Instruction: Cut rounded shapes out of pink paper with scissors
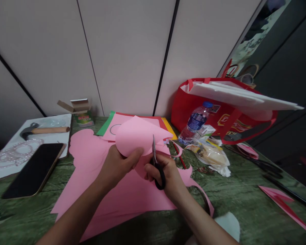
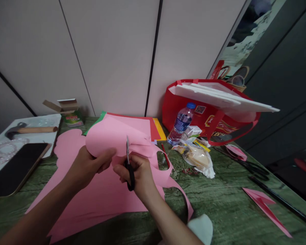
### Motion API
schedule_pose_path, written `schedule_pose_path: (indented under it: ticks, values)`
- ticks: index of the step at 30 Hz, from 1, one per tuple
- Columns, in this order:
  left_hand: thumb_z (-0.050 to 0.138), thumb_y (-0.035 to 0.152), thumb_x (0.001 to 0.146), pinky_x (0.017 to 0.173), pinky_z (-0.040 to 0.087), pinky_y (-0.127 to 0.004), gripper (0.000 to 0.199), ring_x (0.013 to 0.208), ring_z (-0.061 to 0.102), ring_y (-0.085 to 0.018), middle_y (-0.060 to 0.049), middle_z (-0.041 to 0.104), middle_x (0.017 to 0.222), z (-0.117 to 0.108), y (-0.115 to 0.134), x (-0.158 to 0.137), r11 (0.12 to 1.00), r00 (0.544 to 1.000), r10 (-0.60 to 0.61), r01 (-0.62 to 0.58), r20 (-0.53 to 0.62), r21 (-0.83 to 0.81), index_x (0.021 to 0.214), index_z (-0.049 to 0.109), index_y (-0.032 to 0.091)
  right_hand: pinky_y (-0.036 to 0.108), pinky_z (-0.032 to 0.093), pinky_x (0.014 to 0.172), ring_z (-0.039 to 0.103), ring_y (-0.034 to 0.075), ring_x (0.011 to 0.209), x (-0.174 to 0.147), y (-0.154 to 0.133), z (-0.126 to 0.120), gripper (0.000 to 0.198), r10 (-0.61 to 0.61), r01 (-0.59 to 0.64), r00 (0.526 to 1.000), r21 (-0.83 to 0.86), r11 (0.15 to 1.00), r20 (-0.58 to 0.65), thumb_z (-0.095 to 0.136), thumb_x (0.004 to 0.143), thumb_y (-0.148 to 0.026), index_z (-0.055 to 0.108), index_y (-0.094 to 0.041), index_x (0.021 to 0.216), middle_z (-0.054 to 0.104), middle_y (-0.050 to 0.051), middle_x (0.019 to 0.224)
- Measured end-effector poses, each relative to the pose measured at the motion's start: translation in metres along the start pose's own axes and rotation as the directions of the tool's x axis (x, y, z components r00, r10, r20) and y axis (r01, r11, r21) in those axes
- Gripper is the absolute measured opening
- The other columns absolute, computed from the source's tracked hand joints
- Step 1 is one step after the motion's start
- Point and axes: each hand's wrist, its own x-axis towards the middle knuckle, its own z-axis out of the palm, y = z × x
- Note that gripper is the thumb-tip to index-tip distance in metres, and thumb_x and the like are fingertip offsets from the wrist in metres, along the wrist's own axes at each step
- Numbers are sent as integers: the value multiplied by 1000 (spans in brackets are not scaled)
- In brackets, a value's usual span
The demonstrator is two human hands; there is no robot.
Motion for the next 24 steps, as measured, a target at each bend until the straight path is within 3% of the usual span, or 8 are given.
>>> schedule_pose_path:
  ticks: [7, 13, 19, 24]
  values:
    - [57, 33, 71, 36, 27, -22, 39, 35, 36, -8, 5, 39, 34, 0, -3, 1, 1000, 1000, 19, -19, 14, -6, 38, 41, 19, 22, 34, 39, 45, 9, 38, -1, 0, 0, 19, 9, -9, 1000, 13, 1000, 10, 66, 62, -31, 54, -18, 57, 50, -5, 40]
    - [47, 35, 81, 42, 36, -23, 46, 35, 42, -9, 3, 45, 34, 0, -1, 0, 996, 989, 85, -81, 117, -41, 38, 44, 18, 22, 33, 37, 46, 10, 37, -1, 1, -1, 25, -17, 16, 999, 21, 1000, 31, 68, 63, -39, 54, -18, 57, 49, -5, 40]
    - [55, 38, 76, 38, 31, -22, 45, 33, 38, -8, 5, 40, 32, 0, -4, 1, 998, 998, 63, -63, 18, -4, 38, 40, 19, 23, 36, 38, 46, 10, 38, 0, 5, 2, 22, 4, -6, 1000, 44, 999, 25, 69, 60, -35, 55, -18, 59, 49, -6, 41]
    - [62, 36, 68, 35, 28, -22, 40, 32, 35, -7, 6, 36, 31, 2, -2, 0, 1000, 1000, 2, -3, -5, -21, 39, 41, 19, 22, 37, 41, 47, 10, 41, 3, 9, 1, 30, 44, -40, 999, 131, 991, -28, 73, 54, -28, 55, -19, 77, 52, -8, 47]
